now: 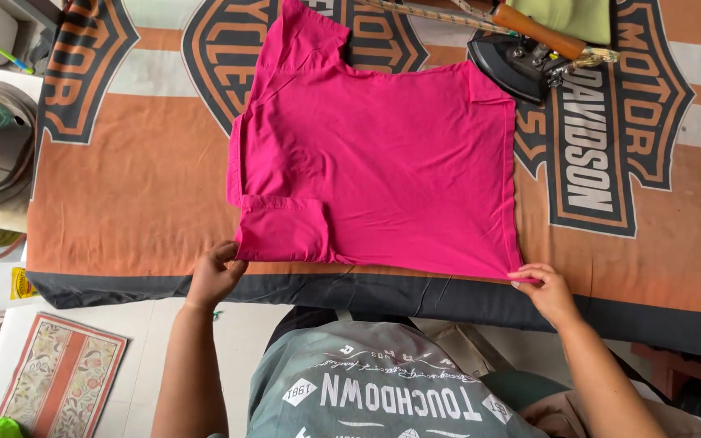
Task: Ironing and folding a pink polo shirt on an ironing table.
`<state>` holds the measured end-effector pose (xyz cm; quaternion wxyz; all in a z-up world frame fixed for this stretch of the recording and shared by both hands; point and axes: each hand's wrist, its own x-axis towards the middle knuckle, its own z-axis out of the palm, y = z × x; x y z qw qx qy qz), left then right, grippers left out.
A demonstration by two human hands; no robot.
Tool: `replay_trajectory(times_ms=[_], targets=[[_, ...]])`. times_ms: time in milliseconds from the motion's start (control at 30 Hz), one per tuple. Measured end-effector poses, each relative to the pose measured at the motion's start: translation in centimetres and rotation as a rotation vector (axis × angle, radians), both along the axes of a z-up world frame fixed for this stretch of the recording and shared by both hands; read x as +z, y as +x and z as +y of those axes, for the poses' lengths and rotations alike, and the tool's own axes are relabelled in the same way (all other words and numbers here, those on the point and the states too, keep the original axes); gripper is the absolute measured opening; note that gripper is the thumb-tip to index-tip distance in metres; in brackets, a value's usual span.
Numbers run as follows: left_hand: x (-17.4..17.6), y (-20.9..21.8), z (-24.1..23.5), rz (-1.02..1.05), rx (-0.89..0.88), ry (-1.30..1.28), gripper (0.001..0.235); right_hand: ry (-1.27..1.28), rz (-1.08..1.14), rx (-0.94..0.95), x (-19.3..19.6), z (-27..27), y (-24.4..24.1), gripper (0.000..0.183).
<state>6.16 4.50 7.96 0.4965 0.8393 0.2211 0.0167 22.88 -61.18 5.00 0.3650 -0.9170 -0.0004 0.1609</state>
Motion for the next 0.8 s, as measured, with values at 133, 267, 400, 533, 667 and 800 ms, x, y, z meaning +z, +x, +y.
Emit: replay_trajectory(times_ms=[133, 267, 400, 533, 667, 800], targets=[[-0.1, -2.3, -0.6, 0.096, -0.021, 0.096, 0.008, -0.057, 0.096, 0.048, -0.4, -1.1, -1.6, 0.023], [-6.2, -3.3, 0.3, 0.313, -0.007, 0.040, 0.027, -0.130, 0.126, 0.090, -2.3, -0.9, -2.9, 0.022], [-7.5, -3.0, -0.2, 0.399, 0.045, 0.181, 0.060, -0.179, 0.138, 0.075, -2.8, -1.2, -2.8, 0.027], [-12.6, -3.7, 1.4, 0.276, 0.099, 0.168, 0.027, -0.175, 0.071, 0.132, -0.4, -1.4, -1.7, 0.022], [-3.9, -0.7, 2.1, 0.019, -0.035, -0.216, 0.015, 0.046, 0.001, 0.201, 1.4, -1.1, 3.0, 0.019], [2.4, 6.6, 3.7, -0.171, -0.190, -0.535, 0.023, 0.327, 0.134, -0.113, 2.1, 1.0, 10.1, 0.014]])
